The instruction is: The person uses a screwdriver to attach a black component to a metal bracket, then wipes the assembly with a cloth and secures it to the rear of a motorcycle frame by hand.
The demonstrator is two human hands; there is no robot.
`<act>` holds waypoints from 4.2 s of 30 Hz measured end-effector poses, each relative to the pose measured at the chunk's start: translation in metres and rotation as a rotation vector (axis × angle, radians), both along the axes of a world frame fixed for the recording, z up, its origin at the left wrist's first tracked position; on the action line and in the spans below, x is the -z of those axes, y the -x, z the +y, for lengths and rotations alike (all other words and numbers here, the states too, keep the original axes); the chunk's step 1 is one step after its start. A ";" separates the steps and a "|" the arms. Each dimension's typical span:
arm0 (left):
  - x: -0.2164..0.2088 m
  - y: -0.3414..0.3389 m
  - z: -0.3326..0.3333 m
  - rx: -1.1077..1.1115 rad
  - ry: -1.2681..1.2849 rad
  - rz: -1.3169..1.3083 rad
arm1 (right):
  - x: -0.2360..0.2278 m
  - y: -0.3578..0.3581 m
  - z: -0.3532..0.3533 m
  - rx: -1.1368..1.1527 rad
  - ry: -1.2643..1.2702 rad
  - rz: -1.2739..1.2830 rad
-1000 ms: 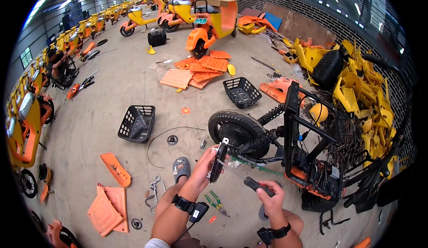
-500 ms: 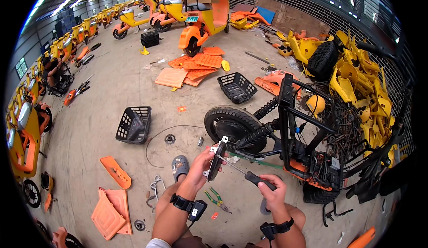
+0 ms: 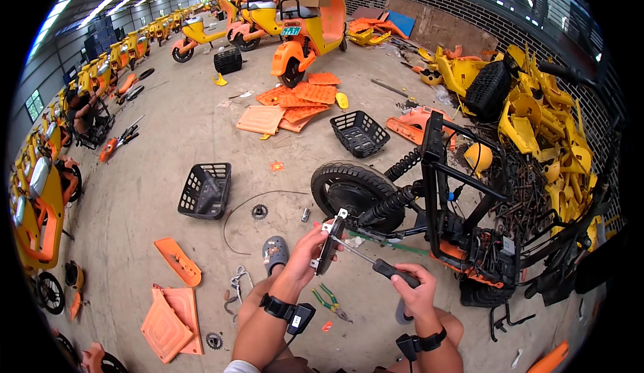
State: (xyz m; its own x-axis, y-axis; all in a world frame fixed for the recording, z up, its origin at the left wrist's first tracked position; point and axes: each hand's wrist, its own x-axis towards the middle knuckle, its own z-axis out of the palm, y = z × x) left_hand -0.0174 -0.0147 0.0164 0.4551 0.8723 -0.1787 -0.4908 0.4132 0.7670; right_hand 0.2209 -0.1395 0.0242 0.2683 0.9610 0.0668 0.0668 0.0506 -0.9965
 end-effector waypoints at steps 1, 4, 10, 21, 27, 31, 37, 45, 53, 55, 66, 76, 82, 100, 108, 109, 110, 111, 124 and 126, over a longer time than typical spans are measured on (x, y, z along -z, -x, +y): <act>0.000 0.000 0.000 -0.003 0.007 0.008 | -0.001 0.001 0.000 0.002 -0.022 -0.040; -0.002 0.000 -0.001 -0.010 0.020 0.033 | -0.003 0.002 0.000 0.008 -0.066 -0.137; -0.003 0.000 -0.001 -0.004 0.007 0.051 | 0.002 0.000 0.002 0.016 -0.054 -0.060; -0.006 0.000 -0.003 -0.040 -0.120 0.261 | 0.001 0.003 0.009 0.043 0.186 0.234; 0.024 -0.003 0.007 -0.042 -0.205 0.350 | 0.014 0.006 0.001 0.111 0.072 0.042; 0.001 -0.006 -0.002 0.019 -0.284 0.293 | 0.017 -0.001 0.000 0.102 0.095 0.296; 0.007 -0.001 -0.006 0.024 -0.315 0.331 | 0.030 0.000 0.004 0.092 0.105 0.300; 0.003 -0.005 -0.002 0.028 -0.455 0.250 | 0.032 0.000 0.005 0.135 0.084 0.351; 0.010 -0.007 0.000 0.037 -0.481 0.341 | 0.028 0.002 0.002 0.198 0.045 0.193; 0.014 -0.010 -0.001 0.040 -0.395 0.348 | 0.025 0.006 0.001 0.191 0.020 0.132; 0.013 -0.009 -0.002 0.029 -0.326 0.411 | 0.014 0.010 0.001 0.166 0.043 0.137; 0.030 -0.020 -0.002 -0.074 -0.247 0.482 | 0.015 0.003 0.004 0.102 0.097 0.195; 0.040 -0.006 0.011 -0.116 -0.140 0.310 | -0.004 0.012 0.006 0.189 0.035 0.122; 0.010 0.000 0.006 -0.161 0.015 -0.126 | 0.001 0.023 -0.001 0.123 -0.312 -0.268; 0.007 -0.004 0.003 -0.149 -0.048 -0.040 | -0.001 0.025 -0.002 0.098 -0.281 -0.279; 0.008 -0.005 0.003 -0.156 -0.055 -0.025 | -0.001 0.025 -0.002 0.104 -0.257 -0.246; 0.009 -0.005 0.004 -0.162 -0.063 -0.011 | 0.003 0.024 -0.003 0.095 -0.240 -0.234; 0.009 -0.006 0.004 -0.168 -0.070 0.003 | 0.007 0.022 -0.002 0.087 -0.223 -0.223; 0.010 -0.009 0.003 -0.225 -0.206 0.314 | 0.009 0.014 0.001 -0.007 0.194 0.106; 0.010 -0.005 0.004 -0.214 -0.235 0.368 | 0.011 0.016 0.002 -0.039 0.208 0.125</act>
